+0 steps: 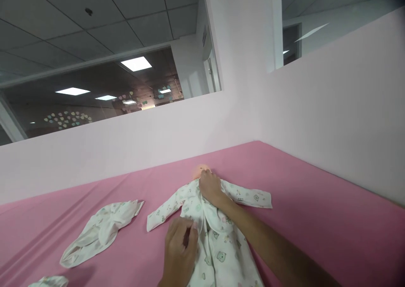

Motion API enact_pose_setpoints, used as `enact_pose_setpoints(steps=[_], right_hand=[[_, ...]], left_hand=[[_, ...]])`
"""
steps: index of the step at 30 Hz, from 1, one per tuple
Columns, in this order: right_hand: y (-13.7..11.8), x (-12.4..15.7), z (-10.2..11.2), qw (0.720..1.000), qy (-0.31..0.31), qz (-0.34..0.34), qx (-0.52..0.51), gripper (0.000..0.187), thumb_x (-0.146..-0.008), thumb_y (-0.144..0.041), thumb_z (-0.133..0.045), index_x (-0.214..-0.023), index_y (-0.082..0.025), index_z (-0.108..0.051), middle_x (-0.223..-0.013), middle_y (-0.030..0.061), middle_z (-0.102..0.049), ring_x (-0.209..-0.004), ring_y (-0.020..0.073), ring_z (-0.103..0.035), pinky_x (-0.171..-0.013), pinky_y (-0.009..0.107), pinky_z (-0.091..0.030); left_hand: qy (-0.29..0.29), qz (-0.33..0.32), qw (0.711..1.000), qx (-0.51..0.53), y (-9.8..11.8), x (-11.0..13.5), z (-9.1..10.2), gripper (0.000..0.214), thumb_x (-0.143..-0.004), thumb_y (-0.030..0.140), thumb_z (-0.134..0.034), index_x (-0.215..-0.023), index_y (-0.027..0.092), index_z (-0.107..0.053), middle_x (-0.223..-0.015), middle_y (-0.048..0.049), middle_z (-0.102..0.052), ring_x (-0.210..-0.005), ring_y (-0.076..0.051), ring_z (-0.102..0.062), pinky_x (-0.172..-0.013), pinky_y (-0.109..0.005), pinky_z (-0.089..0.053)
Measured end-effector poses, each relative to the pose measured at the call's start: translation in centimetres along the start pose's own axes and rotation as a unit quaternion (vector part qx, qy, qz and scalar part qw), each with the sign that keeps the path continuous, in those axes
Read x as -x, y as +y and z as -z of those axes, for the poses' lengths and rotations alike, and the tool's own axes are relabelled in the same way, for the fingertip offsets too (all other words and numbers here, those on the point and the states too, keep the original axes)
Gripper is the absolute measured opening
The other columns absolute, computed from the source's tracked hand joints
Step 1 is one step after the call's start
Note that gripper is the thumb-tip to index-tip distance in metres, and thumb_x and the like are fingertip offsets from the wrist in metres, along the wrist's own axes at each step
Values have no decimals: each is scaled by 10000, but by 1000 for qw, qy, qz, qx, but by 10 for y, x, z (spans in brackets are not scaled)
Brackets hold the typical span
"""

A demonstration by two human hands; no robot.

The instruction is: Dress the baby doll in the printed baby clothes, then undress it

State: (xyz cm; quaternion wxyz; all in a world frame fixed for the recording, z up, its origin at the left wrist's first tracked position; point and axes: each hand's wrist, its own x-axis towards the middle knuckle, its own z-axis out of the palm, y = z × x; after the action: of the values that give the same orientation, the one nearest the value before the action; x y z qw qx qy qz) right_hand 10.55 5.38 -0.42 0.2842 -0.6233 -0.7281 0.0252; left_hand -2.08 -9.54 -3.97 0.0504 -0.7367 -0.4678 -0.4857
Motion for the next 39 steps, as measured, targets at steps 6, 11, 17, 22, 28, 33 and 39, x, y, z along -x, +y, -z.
enact_pose_setpoints(steps=[6,11,17,22,28,33,39], right_hand=[[-3,2,-2,996,86,12,-37,203,-892,-64,-361,-977,-135,-531,-982,128,-639,-890,228,-605,-679,298,-380],[0,1,-8,985,147,13,-85,96,-880,-114,-408,-851,-187,-464,-815,55,-619,-760,193,-564,-621,287,-311],[7,-1,-14,966,191,0,-174,89,-883,-182,-371,-804,-213,-401,-738,-1,-557,-671,158,-494,-584,270,-279],[9,-4,-17,950,188,-9,-250,87,-864,-206,-347,-801,-218,-406,-762,-8,-539,-715,157,-498,-633,268,-329],[11,-10,-11,940,119,4,-321,120,-816,-232,-388,-856,-205,-498,-850,0,-613,-768,132,-570,-674,234,-420],[16,-15,6,953,69,-5,-295,212,-791,-193,-384,-947,-199,-528,-984,27,-639,-876,131,-591,-741,234,-431],[12,-3,29,986,-42,4,-160,148,-746,-345,-549,-722,-199,-540,-747,20,-628,-683,171,-571,-569,255,-343]], left_hand=[[-5,2,999,-36,0,-47,2,279,-931,321,-439,-683,210,-507,-647,7,-556,-642,-151,-512,-632,-281,-416],[-97,50,994,-30,11,-120,-10,265,-923,360,-403,-755,213,-546,-771,0,-622,-736,-166,-558,-714,-304,-428],[-149,149,977,-34,-24,-139,-49,334,-890,281,-375,-1140,188,-576,-1175,-105,-608,-1059,-229,-564,-889,-357,-425],[-214,102,971,-17,-54,-128,-62,322,-856,270,-403,-1076,210,-631,-1092,-88,-649,-1065,-246,-559,-892,-355,-421],[-221,105,970,4,-56,-128,-58,284,-851,392,-420,-880,217,-642,-924,-50,-651,-905,-230,-566,-777,-329,-428],[-188,144,971,33,-64,-120,-57,267,-850,410,-431,-765,206,-580,-774,-16,-603,-754,-185,-539,-696,-294,-406],[-165,196,958,129,-72,-116,-47,294,-810,357,-506,-1076,235,-535,-867,1,-601,-729,-153,-549,-645,-256,-416]])
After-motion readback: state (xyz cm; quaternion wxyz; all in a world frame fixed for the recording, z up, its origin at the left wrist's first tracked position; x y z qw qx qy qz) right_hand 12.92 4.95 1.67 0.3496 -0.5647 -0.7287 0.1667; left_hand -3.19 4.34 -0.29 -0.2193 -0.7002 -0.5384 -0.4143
